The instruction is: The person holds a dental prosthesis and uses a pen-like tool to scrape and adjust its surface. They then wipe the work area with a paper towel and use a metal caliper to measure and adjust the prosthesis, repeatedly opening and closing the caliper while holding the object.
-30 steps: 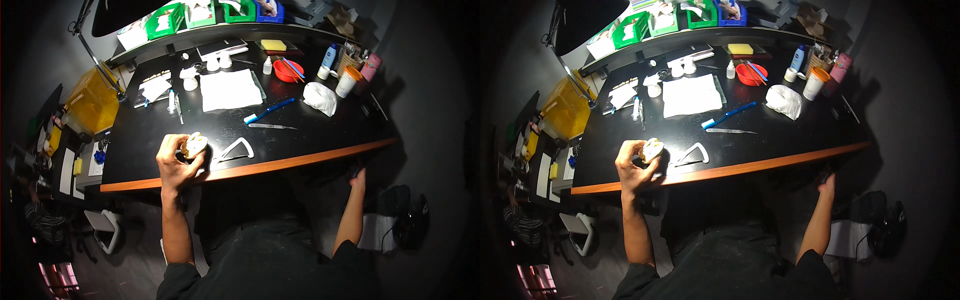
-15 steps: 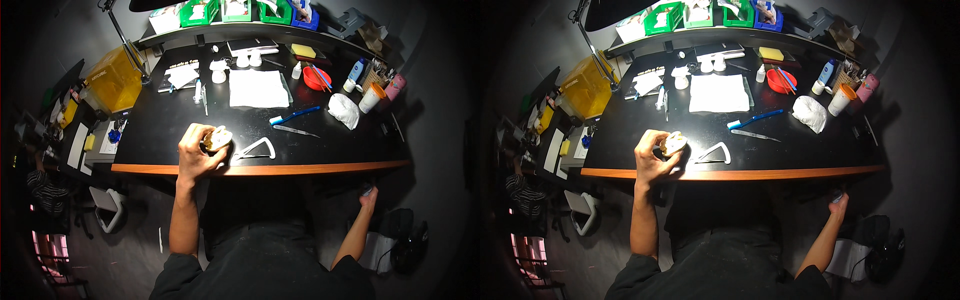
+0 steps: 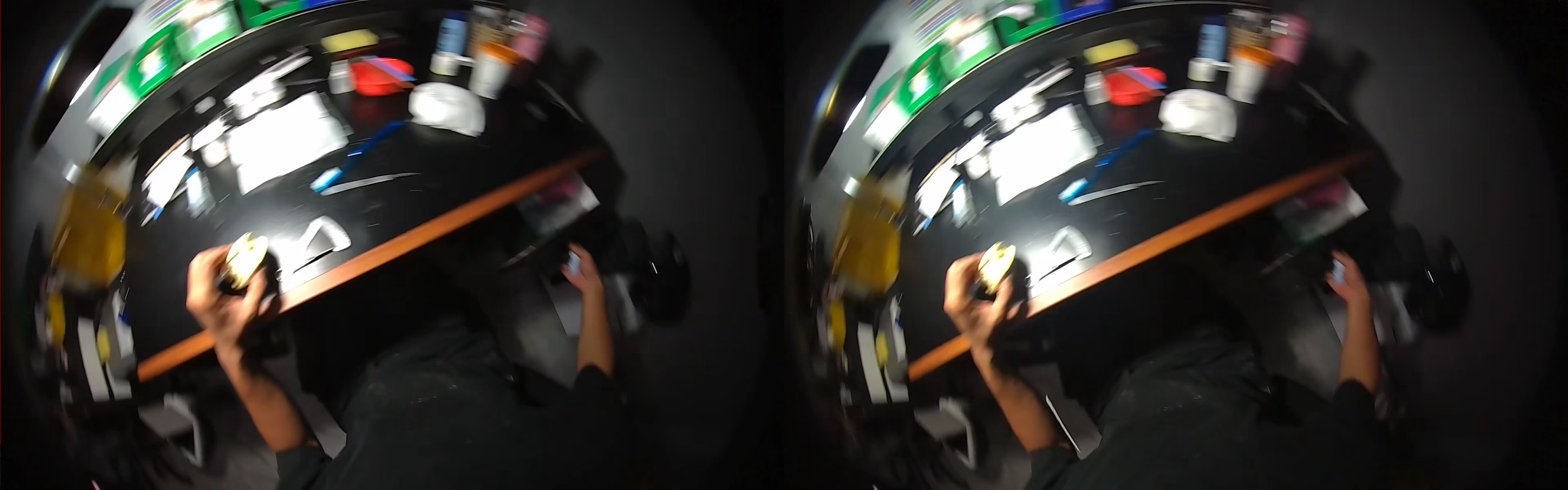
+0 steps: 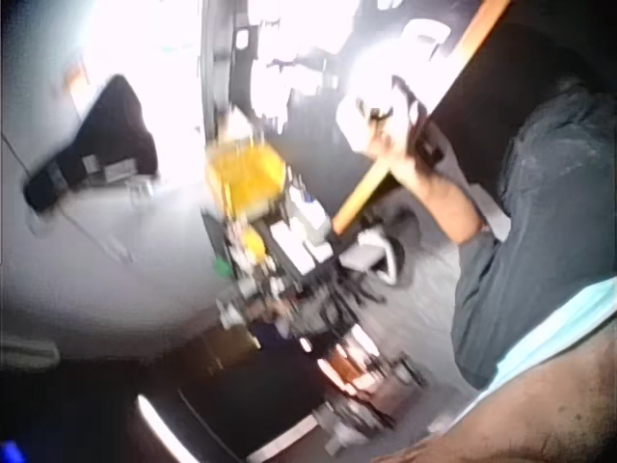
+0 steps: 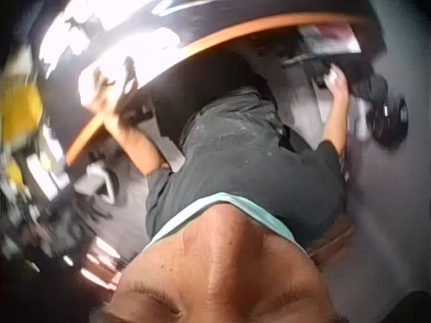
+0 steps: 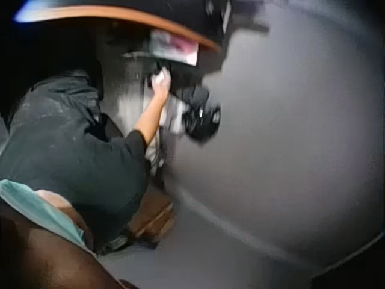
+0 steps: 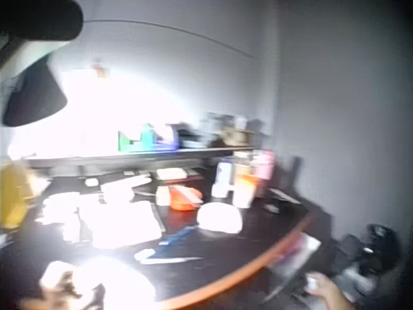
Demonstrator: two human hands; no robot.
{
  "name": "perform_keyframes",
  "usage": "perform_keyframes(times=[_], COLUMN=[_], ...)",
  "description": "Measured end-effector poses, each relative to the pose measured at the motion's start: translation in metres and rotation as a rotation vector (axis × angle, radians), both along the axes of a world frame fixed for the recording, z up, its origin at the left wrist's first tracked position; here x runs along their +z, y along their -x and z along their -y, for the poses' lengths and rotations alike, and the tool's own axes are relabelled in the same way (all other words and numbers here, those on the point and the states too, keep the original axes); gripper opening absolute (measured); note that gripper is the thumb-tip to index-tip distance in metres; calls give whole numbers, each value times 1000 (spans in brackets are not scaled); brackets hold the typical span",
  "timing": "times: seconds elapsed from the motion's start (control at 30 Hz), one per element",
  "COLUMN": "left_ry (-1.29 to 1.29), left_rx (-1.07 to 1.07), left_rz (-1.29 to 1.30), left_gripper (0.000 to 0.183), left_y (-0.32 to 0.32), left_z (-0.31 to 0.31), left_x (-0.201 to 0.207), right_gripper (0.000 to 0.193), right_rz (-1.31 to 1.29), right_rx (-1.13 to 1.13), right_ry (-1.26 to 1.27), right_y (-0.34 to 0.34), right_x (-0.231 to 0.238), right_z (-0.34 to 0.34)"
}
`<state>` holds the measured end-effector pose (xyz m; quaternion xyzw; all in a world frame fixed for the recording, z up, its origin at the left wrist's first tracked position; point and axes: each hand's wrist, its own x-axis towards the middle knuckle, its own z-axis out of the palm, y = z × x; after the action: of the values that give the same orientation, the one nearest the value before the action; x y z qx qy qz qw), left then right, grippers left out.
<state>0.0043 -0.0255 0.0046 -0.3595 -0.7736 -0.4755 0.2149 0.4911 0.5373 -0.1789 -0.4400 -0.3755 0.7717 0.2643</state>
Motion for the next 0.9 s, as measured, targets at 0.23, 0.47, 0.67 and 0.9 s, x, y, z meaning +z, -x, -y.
perform_keyframes(times=[0.23, 0.47, 0.67, 0.9], left_ry=[56, 47, 72, 15], left_rx=[-74, -71, -65, -60], left_rz=[-59, -85, -47, 71], left_gripper=[44, 42, 35, 37], left_y=[-2, 1, 5, -4], left_z=[-5, 0, 6, 4], left_x=[-3, -1, -9, 1], right_gripper=[18, 36, 27, 57], right_rz=[141, 1189, 752, 1058], right_rx=[30, 245, -111, 303], right_ry=[-45, -694, -1024, -1227], right_y=[-37, -25, 44, 166], right_x=[57, 156, 180, 124], right_z=[35, 53, 46, 62])
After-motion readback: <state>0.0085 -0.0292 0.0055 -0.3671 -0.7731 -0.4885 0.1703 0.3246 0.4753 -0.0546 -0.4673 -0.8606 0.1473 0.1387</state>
